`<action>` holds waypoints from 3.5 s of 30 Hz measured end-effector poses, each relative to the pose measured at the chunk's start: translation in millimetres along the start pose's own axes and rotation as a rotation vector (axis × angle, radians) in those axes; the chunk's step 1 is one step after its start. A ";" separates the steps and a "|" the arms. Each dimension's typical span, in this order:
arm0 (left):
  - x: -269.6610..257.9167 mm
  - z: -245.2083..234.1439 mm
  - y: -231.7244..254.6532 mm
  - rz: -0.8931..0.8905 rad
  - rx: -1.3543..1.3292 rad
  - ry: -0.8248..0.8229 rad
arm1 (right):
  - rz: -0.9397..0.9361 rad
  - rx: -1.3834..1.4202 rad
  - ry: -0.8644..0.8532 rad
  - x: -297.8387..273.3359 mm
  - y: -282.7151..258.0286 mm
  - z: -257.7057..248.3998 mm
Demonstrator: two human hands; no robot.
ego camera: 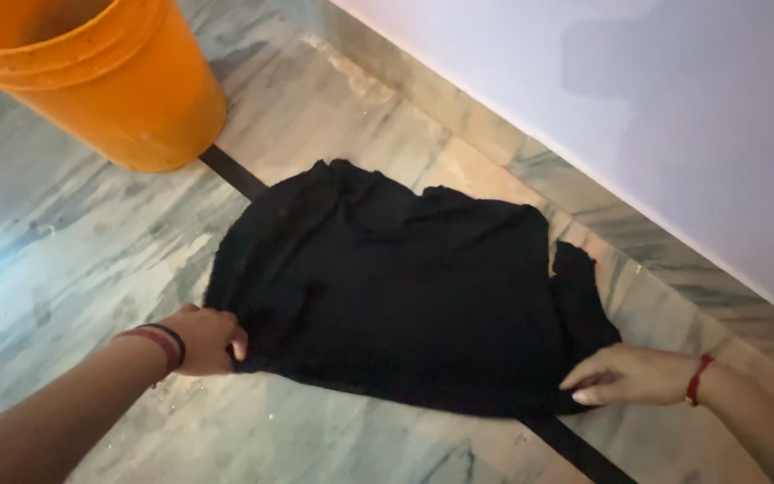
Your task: The person wipes a marble floor with a black cloth. They dip the cloth into an orange bucket of water, wring it out, and continue wiping the floor surface.
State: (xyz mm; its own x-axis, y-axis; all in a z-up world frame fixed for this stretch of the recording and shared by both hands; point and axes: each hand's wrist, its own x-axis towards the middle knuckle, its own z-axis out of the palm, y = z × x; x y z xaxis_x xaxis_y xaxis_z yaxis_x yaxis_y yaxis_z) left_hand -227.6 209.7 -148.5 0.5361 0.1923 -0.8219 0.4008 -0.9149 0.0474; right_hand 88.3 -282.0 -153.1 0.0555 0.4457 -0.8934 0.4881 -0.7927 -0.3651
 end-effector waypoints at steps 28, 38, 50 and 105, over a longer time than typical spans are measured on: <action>-0.6 61.7 38.4 0.719 -0.039 0.828 | -0.558 0.092 0.698 47.7 -219.2 33.5; 34.6 -94.5 95.4 0.843 -0.894 0.934 | -0.350 -0.071 0.479 42.9 -177.1 -34.1; 88.4 -21.1 9.2 -0.311 -0.512 1.056 | -0.485 -0.238 1.004 138.9 -192.3 -139.0; 167.7 -48.1 -47.4 -0.340 -0.469 1.280 | -0.365 -0.493 1.208 381.6 -362.6 -297.6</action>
State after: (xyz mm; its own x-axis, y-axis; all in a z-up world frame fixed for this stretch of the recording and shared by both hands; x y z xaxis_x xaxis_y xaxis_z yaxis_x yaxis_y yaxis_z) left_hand -120.8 302.4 -261.3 0.5583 0.7952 0.2365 0.7170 -0.6059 0.3448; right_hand 191.7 299.4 -283.8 0.4564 0.8827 0.1119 0.8838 -0.4352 -0.1716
